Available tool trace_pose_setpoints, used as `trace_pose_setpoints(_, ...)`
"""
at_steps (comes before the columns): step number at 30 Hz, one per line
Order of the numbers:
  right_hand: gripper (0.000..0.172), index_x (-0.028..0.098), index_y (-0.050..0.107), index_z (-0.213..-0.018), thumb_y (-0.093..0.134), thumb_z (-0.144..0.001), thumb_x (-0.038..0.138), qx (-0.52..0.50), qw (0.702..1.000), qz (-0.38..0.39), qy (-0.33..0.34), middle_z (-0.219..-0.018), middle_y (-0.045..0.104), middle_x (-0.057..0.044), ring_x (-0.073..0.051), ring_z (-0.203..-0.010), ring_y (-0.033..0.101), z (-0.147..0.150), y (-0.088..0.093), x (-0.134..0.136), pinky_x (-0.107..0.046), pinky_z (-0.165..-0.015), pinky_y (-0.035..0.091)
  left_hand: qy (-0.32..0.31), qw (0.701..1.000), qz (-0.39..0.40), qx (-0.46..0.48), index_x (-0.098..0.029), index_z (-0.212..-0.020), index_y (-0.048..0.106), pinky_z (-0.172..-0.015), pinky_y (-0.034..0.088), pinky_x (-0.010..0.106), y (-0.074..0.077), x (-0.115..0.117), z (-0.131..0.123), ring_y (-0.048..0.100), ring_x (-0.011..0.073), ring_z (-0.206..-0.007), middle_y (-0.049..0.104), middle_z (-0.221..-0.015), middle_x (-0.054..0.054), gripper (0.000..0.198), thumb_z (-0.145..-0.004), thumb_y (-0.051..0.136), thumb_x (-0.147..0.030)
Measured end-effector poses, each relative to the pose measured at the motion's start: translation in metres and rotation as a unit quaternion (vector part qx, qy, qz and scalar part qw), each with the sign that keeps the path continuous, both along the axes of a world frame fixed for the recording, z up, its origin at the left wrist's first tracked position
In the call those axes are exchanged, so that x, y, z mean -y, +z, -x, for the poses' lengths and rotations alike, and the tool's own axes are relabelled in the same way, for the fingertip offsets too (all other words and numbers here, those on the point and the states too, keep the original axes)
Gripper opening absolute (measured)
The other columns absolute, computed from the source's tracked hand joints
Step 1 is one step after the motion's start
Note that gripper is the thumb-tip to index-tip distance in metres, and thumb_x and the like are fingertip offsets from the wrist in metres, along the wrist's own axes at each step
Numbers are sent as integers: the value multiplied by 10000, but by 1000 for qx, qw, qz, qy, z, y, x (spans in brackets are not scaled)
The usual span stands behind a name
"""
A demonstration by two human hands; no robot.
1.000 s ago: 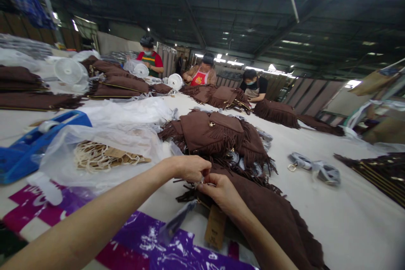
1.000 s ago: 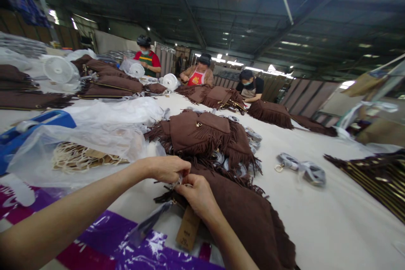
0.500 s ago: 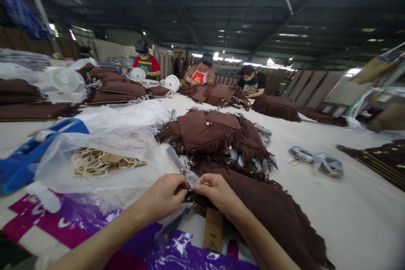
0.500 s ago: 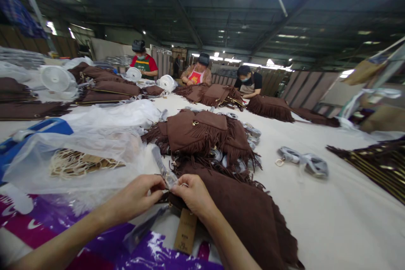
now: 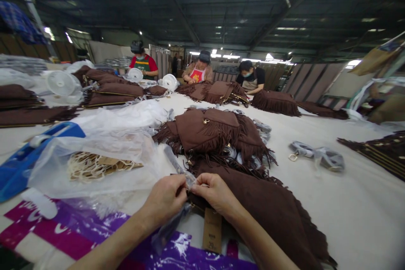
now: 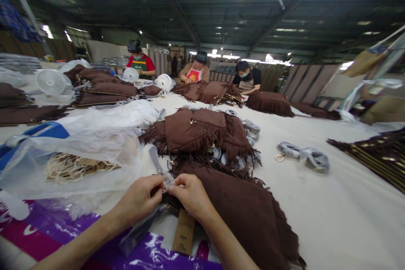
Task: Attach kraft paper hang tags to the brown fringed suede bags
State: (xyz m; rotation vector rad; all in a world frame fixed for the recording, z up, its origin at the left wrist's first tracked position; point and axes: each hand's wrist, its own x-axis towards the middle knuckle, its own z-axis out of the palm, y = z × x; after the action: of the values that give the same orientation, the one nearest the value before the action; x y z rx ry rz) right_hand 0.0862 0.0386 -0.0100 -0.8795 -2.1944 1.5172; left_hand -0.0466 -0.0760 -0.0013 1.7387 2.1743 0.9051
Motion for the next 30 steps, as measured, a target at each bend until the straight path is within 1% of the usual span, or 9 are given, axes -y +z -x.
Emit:
trace_pose_setpoints(2, 131, 160, 630, -713, 624, -730, 289, -29, 999, 9, 13, -605, 548, 31, -121, -557, 471, -3, 0, -1, -230, -529, 350, 34, 999, -34, 17, -196, -618, 462, -565, 301, 250, 2, 2, 5, 461, 144, -574, 486, -583, -23, 124, -734, 432, -164)
trace_pose_setpoints(5, 161, 170, 629, -843, 570, -783, 307, -71, 997, 7, 7, -702, 607, 6, -147, -612, 545, -8, -2, -1, -249, -585, 422, 54, 988, -89, 113, -202, -637, 471, -556, 329, 237, 6, 5, 14, 444, 137, -565, 450, -572, -39, 119, -744, 420, -213)
trace_pose_setpoints(9, 108, 191, 639, -808, 537, -828, 220, -127, 982, -136, -32, -816, 637, -28, -180, -786, 598, -9, 0, 7, -277, -732, 453, 43, 967, -127, 218, -198, -672, 502, -506, 342, 221, 7, 7, 16, 413, 111, -510, 440, -579, -52, 139, -770, 440, -275)
trace_pose_setpoints(13, 140, 194, 681, -826, 558, -841, 128, -171, 965, -197, 13, -890, 627, -33, -163, -858, 598, 1, 8, 20, -255, -788, 442, 33, 945, -159, 283, -188, -715, 524, -472, 346, 207, 9, 4, 11, 409, 93, -484, 463, -592, -53, 158, -796, 490, -319)
trace_pose_setpoints(18, 159, 193, 664, -702, 606, -798, 81, -160, 971, -174, 35, -799, 587, 1, -139, -773, 579, 13, 11, 24, -240, -725, 423, 22, 923, -194, 331, -179, -712, 536, -482, 385, 201, 13, -1, 11, 447, 86, -488, 522, -613, -39, 182, -797, 529, -339)
trace_pose_setpoints(22, 122, 187, 631, -680, 595, -794, 160, -159, 981, -108, 8, -745, 579, 6, -151, -736, 550, 16, 4, 18, -257, -699, 414, 62, 911, -195, 359, -187, -787, 543, -432, 359, 191, 13, 0, 16, 442, 88, -462, 528, -608, -49, 194, -784, 558, -381)
trace_pose_setpoints(24, 126, 183, 627, -677, 599, -788, 236, -155, 987, -37, -13, -699, 570, 9, -156, -698, 533, 16, 1, 14, -262, -673, 413, 72, 918, -152, 358, -187, -786, 547, -406, 316, 189, 10, 2, 17, 407, 86, -435, 502, -566, -63, 187, -764, 563, -372)
trace_pose_setpoints(26, 149, 181, 627, -679, 606, -772, 295, -158, 987, 20, -26, -660, 554, 15, -157, -665, 516, 17, -1, 12, -262, -647, 412, 48, 937, -93, 333, -174, -746, 573, -434, 321, 198, 7, 2, 14, 413, 91, -456, 495, -553, -58, 168, -744, 571, -341)
trace_pose_setpoints(30, 176, 181, 630, -662, 626, -744, 336, -170, 985, 21, -34, -666, 566, 9, -166, -682, 515, 17, 0, 11, -264, -649, 408, 31, 963, -68, 259, -156, -739, 617, -513, 349, 222, 0, 0, 3, 448, 120, -551, 510, -603, -33, 170, -739, 603, -326)
